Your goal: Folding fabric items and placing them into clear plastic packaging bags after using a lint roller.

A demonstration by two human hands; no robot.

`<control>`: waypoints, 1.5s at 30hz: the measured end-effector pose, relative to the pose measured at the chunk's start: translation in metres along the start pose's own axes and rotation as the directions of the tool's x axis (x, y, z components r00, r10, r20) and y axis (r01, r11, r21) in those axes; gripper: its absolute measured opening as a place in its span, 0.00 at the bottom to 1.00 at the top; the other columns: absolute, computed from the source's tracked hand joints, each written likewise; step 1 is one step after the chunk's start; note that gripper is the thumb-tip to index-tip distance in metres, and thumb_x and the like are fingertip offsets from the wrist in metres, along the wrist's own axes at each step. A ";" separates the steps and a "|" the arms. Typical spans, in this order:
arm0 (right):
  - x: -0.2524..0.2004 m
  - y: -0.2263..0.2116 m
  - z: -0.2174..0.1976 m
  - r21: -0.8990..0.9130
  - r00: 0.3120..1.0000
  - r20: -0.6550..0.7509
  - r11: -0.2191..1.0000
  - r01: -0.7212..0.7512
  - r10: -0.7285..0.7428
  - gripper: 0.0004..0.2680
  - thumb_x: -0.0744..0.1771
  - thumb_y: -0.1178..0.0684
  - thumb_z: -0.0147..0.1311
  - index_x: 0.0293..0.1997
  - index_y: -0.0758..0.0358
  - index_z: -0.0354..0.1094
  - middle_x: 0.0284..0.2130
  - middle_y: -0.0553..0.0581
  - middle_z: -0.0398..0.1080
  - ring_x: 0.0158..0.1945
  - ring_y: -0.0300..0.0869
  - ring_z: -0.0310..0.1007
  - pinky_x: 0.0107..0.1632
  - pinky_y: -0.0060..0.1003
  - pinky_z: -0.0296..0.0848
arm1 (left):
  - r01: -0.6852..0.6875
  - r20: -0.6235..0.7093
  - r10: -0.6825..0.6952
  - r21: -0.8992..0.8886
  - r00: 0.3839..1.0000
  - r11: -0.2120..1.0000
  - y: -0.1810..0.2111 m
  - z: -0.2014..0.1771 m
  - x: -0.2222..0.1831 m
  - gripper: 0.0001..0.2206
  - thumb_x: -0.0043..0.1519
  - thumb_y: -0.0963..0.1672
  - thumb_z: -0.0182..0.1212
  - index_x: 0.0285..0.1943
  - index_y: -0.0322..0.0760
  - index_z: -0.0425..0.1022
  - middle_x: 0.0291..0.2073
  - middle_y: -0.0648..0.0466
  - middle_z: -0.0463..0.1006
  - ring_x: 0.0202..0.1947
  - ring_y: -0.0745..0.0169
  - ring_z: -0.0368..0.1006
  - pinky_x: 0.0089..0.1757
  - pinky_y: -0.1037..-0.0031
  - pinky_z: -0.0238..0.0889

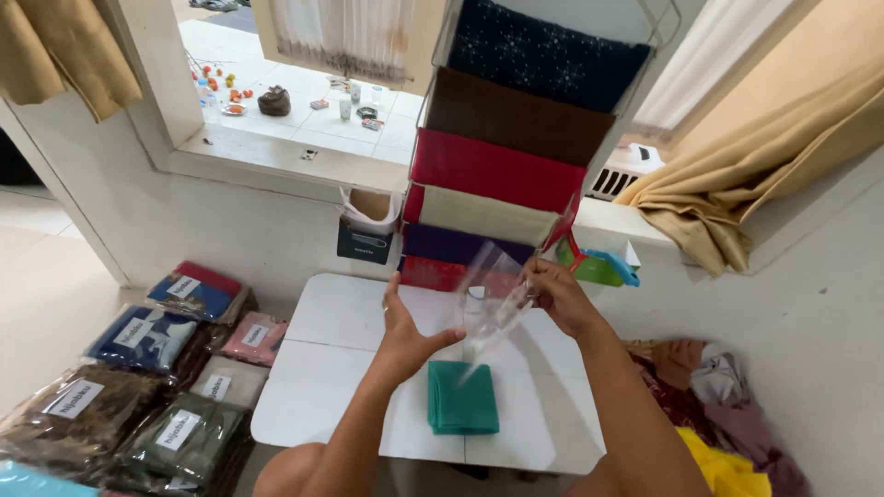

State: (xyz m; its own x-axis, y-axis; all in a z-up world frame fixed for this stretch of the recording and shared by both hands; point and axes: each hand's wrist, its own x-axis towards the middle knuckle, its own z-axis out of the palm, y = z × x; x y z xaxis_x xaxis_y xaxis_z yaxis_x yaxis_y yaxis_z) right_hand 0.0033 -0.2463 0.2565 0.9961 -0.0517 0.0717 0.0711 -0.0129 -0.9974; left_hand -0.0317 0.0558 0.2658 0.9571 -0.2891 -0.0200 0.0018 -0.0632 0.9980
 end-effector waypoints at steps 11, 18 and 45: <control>-0.059 0.020 0.004 0.315 0.998 0.037 0.948 0.042 -0.056 0.02 0.63 0.56 0.50 0.32 0.61 0.66 0.21 0.56 0.69 0.25 0.41 0.72 0.31 0.36 0.75 | 0.136 0.400 -0.094 -0.077 0.912 0.988 -0.031 0.042 -0.013 0.28 0.62 0.56 0.54 0.64 0.35 0.75 0.52 0.43 0.75 0.58 0.47 0.69 0.58 0.56 0.64; -0.055 0.032 -0.017 0.398 0.955 0.186 0.907 0.141 -0.230 0.06 0.64 0.53 0.51 0.37 0.64 0.69 0.28 0.65 0.76 0.33 0.50 0.81 0.42 0.47 0.79 | -0.100 0.202 0.104 -0.032 0.974 0.994 -0.015 0.058 0.006 0.19 0.54 0.37 0.72 0.56 0.32 0.77 0.38 0.48 0.82 0.35 0.63 0.80 0.41 0.74 0.74; -0.018 0.043 0.013 -0.072 0.998 0.031 0.996 0.057 -0.055 0.36 0.55 0.60 0.76 0.71 0.57 0.61 0.55 0.62 0.74 0.60 0.48 0.71 0.61 0.43 0.67 | -0.583 0.173 0.626 0.605 0.761 0.542 -0.020 0.005 0.077 0.06 0.57 0.41 0.71 0.40 0.46 0.88 0.38 0.57 0.87 0.39 0.54 0.83 0.44 0.65 0.76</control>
State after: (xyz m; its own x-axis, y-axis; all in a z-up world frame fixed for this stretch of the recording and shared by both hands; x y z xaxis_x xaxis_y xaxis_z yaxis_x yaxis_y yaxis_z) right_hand -0.0112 -0.2327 0.2124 0.9919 -0.0203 0.1257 0.1234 -0.0875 -0.9885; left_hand 0.0408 0.0296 0.2443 0.6791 -0.4245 0.5989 -0.7326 -0.4437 0.5162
